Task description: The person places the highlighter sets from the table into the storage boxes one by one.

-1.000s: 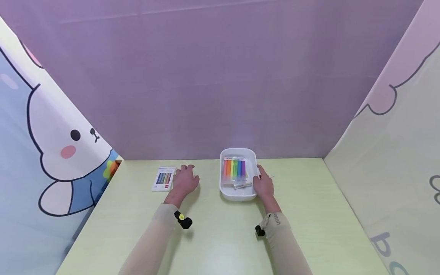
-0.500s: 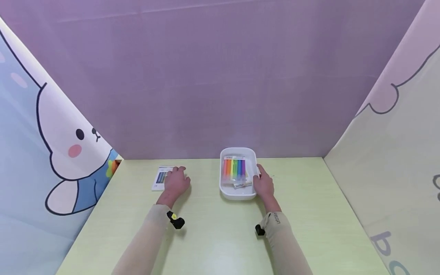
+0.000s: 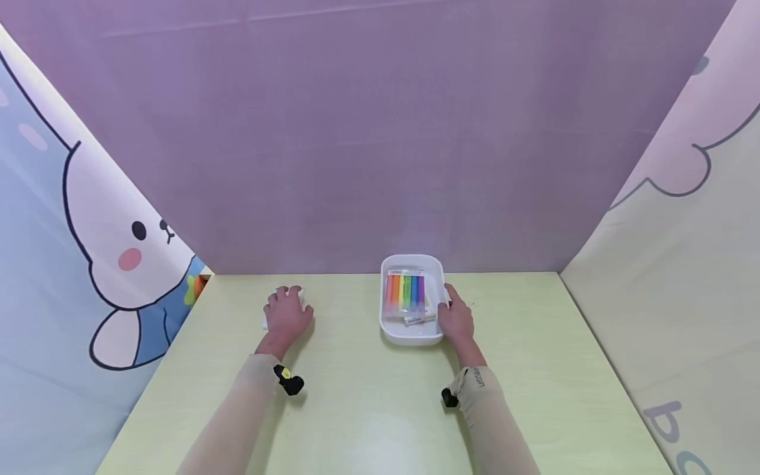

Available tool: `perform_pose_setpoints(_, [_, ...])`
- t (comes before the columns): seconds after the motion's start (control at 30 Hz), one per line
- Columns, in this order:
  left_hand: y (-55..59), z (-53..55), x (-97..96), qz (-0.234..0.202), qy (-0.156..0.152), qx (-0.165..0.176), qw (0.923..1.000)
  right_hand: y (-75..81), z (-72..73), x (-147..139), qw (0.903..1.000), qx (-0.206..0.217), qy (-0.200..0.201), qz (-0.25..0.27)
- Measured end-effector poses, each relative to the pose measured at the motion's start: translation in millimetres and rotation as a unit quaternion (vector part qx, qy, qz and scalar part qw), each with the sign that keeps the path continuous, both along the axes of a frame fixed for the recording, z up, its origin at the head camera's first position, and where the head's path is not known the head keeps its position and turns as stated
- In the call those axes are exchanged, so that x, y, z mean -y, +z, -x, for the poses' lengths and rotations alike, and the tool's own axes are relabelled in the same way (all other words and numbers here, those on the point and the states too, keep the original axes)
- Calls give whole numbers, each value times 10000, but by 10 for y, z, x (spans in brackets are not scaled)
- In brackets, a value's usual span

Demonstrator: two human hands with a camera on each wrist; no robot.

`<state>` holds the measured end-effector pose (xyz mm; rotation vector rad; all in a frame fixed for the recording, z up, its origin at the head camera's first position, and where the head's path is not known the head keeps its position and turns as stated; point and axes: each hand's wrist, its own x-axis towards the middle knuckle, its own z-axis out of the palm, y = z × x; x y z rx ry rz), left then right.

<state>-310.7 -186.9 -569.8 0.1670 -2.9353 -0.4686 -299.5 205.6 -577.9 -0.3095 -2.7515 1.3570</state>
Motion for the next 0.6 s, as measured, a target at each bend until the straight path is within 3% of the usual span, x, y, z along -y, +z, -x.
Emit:
perform_pose_setpoints(0.13, [-40, 3, 101, 35, 184, 163, 9997, 15, -5, 7, 10000, -36, -7, 35])
perform_pose_setpoints(0.4, [-50, -63, 229, 244, 784, 864, 9929, 27, -34, 1, 10000, -25, 55, 28])
perform_pose_setpoints(0.6, [-79, -106, 297, -18, 786, 954, 9923, 52, -56, 3, 9999, 32, 35, 101])
